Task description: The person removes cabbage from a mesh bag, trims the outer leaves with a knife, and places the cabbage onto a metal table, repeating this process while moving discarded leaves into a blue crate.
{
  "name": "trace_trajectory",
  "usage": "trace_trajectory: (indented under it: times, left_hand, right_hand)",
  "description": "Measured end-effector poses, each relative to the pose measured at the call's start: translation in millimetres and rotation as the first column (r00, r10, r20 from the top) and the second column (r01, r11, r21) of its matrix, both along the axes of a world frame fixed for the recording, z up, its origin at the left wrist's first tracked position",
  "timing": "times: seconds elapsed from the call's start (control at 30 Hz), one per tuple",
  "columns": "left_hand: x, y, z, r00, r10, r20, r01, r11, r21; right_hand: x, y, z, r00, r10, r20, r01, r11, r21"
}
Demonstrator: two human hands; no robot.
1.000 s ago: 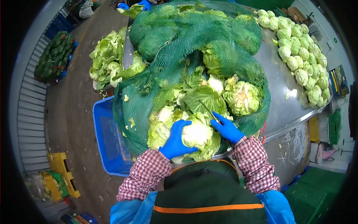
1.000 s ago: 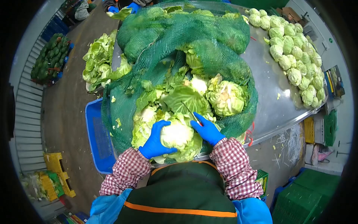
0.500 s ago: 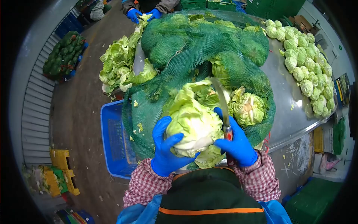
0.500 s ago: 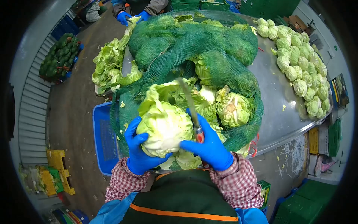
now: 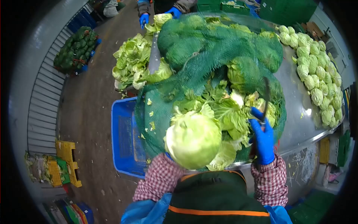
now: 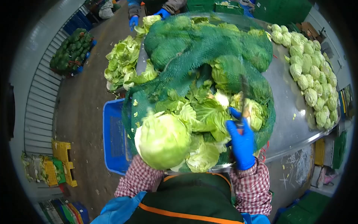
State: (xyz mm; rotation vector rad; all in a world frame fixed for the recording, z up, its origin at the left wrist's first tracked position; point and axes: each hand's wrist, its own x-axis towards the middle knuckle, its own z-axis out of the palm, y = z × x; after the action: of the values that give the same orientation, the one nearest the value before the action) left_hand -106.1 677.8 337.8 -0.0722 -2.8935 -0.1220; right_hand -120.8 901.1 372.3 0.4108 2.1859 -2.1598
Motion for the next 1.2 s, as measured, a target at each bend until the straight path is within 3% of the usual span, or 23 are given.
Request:
trace_trajectory:
  times: [0.03, 0.07, 0.1, 0.13, 0.17, 0.23, 0.27, 0.3, 0.37, 0.43, 0.47, 0.5, 0.57, 0.6, 0.63, 0.7, 0.77, 0.83, 0.97, 1.1, 1.13, 1.17, 1.2]
  left_hand:
    - [-5.0, -4.6, 0.1, 0.97, -0.156, 0.187, -0.008, 0.747, 0.665]
    - [-11.2, -11.0, 0.5, 0.897, -0.386, 0.216, -0.18, 0.129, 0.975]
    - [-14.7, -16.8, 0.0, 0.825, -0.561, 0.074, -0.416, -0.512, 0.752]
    - [-18.3, -27.5, -10.9, 0.857, -0.514, 0.03, -0.222, -0.317, 0.922]
    - [-11.6, -37.6, -12.5, 0.785, -0.538, 0.307, -0.441, -0.137, 0.887]
    - [24.5, -25.2, -41.9, 0.743, -0.651, 0.155, -0.203, 0.0, 0.979]
    - [42.7, -12.8, -50.9, 0.798, -0.582, 0.155, 0.108, 0.391, 0.914]
    - [54.7, 0.6, -60.9, 0.815, -0.482, 0.323, 0.043, 0.605, 0.795]
    - [59.6, 4.9, -87.1, 0.876, -0.461, 0.14, 0.148, 0.535, 0.832]
    - [69.3, 9.6, -102.9, 0.899, -0.414, 0.143, 0.069, 0.457, 0.887]
    - [69.6, 15.9, -100.8, 0.931, -0.343, 0.126, 0.012, 0.375, 0.927]
    - [71.0, 23.8, -95.9, 0.934, -0.335, 0.126, 0.006, 0.367, 0.93]
    - [72.2, 38.8, -82.0, 0.964, -0.231, 0.134, 0.057, 0.669, 0.741]
    - [69.5, 41.0, -88.8, 0.963, -0.237, 0.13, 0.06, 0.658, 0.751]
    - [64.1, 42.7, -88.4, 0.962, -0.244, 0.125, 0.068, 0.655, 0.752]
    - [51.6, 48.4, -85.8, 0.966, -0.212, 0.147, 0.029, 0.655, 0.755]
    - [47.9, 51.9, -88.1, 0.97, -0.191, 0.15, 0.005, 0.632, 0.775]
    - [46.9, 52.1, -91.1, 0.969, -0.191, 0.155, 0.023, 0.697, 0.716]
    - [41.1, 57.4, -91.6, 0.969, -0.167, 0.184, -0.002, 0.737, 0.676]
    - [31.1, 51.8, -92.9, 0.963, -0.181, 0.2, -0.022, 0.686, 0.727]
    - [36.4, 53.0, -90.9, 0.953, -0.241, 0.182, 0.048, 0.717, 0.696]
    - [46.5, 53.8, -89.1, 0.939, -0.298, 0.168, 0.118, 0.744, 0.658]
    - [56.9, 55.9, -88.1, 0.936, -0.309, 0.166, 0.152, 0.783, 0.603]
  right_hand:
    - [8.3, -14.8, 12.2, 0.996, 0.081, 0.046, -0.074, 0.987, -0.143]
    - [14.3, -24.7, 11.9, 0.969, 0.188, 0.161, -0.121, 0.928, -0.354]
    - [18.4, -27.5, 9.1, 0.919, 0.312, 0.241, -0.136, 0.825, -0.548]
    - [24.5, -24.0, -9.2, 0.94, 0.253, 0.229, -0.114, 0.865, -0.488]
    - [30.4, -20.9, -34.9, 0.957, 0.2, 0.209, -0.094, 0.899, -0.427]
    - [47.8, -19.6, -82.8, 0.947, 0.086, 0.309, 0.025, 0.94, -0.341]
    - [55.5, -21.0, -96.5, 0.922, 0.092, 0.376, 0.009, 0.966, -0.257]
    - [60.7, -22.2, -103.9, 0.892, 0.097, 0.442, -0.021, 0.984, -0.174]
    - [60.8, -10.8, -108.3, 0.922, 0.083, 0.377, -0.002, 0.977, -0.211]
    - [65.5, 4.1, -100.9, 0.956, -0.118, 0.27, 0.159, 0.978, -0.133]
    - [66.7, 12.3, -98.2, 0.99, -0.104, 0.092, 0.102, 0.994, 0.028]
    - [67.4, 16.6, -93.2, 0.991, -0.095, 0.094, 0.092, 0.995, 0.037]
    - [71.2, 18.4, -76.8, 0.977, 0.21, -0.035, -0.2, 0.96, 0.198]
    - [70.9, 15.9, -66.2, 0.906, 0.418, -0.057, -0.366, 0.846, 0.388]
    - [70.1, 12.9, -63.9, 0.909, 0.412, -0.061, -0.358, 0.847, 0.392]
    - [69.2, 8.1, -59.9, 0.823, 0.558, 0.105, -0.444, 0.517, 0.732]
    - [68.8, 9.3, -63.2, 0.823, 0.557, 0.116, -0.45, 0.513, 0.731]
    - [69.3, 10.4, -69.3, 0.797, 0.577, 0.179, -0.481, 0.427, 0.766]
    - [59.1, 5.4, -86.3, 0.847, 0.503, 0.169, -0.421, 0.444, 0.791]
    - [32.1, 0.9, -91.0, 0.879, 0.436, 0.195, -0.374, 0.375, 0.848]
    - [16.8, 11.6, -102.5, 0.917, 0.369, 0.154, -0.298, 0.375, 0.878]
    - [1.3, 22.5, -104.0, 0.886, 0.374, 0.276, -0.394, 0.291, 0.871]
    - [-1.1, 28.3, -116.1, 0.889, 0.394, 0.236, -0.387, 0.368, 0.845]
